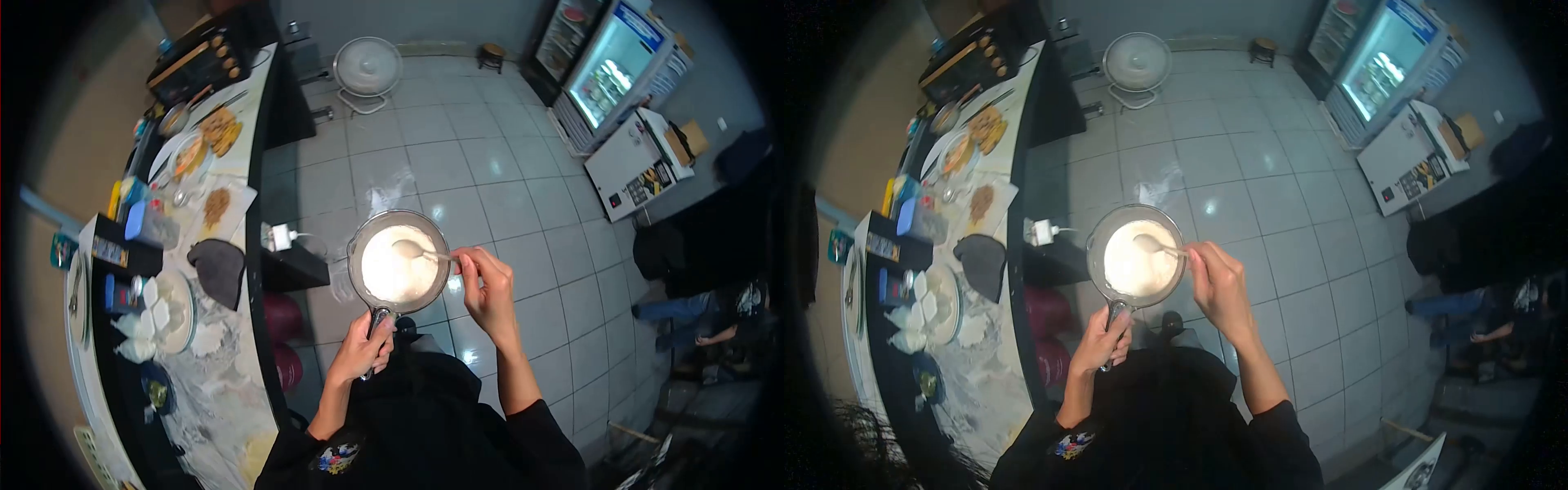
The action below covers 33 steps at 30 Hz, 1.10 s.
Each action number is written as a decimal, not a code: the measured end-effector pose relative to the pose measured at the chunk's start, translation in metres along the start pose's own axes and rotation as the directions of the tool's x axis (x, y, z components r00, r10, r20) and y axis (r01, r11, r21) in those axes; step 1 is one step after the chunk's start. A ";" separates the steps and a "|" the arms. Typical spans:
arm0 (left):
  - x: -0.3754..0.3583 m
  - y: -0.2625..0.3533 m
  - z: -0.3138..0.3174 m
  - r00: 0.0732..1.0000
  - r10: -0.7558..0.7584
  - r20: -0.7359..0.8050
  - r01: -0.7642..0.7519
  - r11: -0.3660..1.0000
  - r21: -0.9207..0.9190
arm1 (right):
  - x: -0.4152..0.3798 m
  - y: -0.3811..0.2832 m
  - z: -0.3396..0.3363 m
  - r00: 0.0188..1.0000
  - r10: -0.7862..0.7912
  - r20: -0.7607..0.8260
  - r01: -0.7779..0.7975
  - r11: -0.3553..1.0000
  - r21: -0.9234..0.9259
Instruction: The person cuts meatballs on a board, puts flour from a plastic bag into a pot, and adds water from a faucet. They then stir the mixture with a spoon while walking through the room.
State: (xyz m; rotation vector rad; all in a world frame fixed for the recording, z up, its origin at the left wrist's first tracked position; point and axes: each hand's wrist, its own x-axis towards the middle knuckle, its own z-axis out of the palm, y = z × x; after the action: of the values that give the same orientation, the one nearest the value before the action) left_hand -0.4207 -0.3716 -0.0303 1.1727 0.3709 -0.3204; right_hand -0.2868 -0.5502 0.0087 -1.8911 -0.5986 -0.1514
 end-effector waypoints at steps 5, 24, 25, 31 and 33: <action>0.050 0.023 0.014 0.989 -0.095 0.114 0.085 0.992 0.091 | -0.003 0.020 -0.030 0.998 -0.030 -0.060 0.011 0.959 -0.284; 0.224 0.126 0.016 0.861 -0.211 0.464 0.078 0.954 0.289 | 0.111 0.069 -0.056 0.930 -0.104 -0.352 -0.077 0.883 -0.463; 0.233 0.133 0.014 0.857 -0.220 0.465 0.075 0.948 0.310 | 0.115 0.067 -0.052 0.928 -0.018 -0.372 -0.157 0.887 -0.434; 0.279 0.161 0.003 0.814 -0.275 0.511 0.099 0.933 0.345 | 0.147 0.075 -0.018 0.785 0.425 -0.451 -0.460 0.887 0.036; 0.290 0.166 0.002 0.801 -0.288 0.524 0.100 0.928 0.359 | 0.157 0.076 -0.009 0.738 0.474 -0.480 -0.474 0.871 0.132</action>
State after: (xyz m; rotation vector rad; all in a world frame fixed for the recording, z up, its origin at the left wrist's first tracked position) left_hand -0.0898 -0.3294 -0.0199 1.2856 -0.0986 -0.9213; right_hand -0.1134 -0.5271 0.0081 -1.8408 0.2504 -0.2939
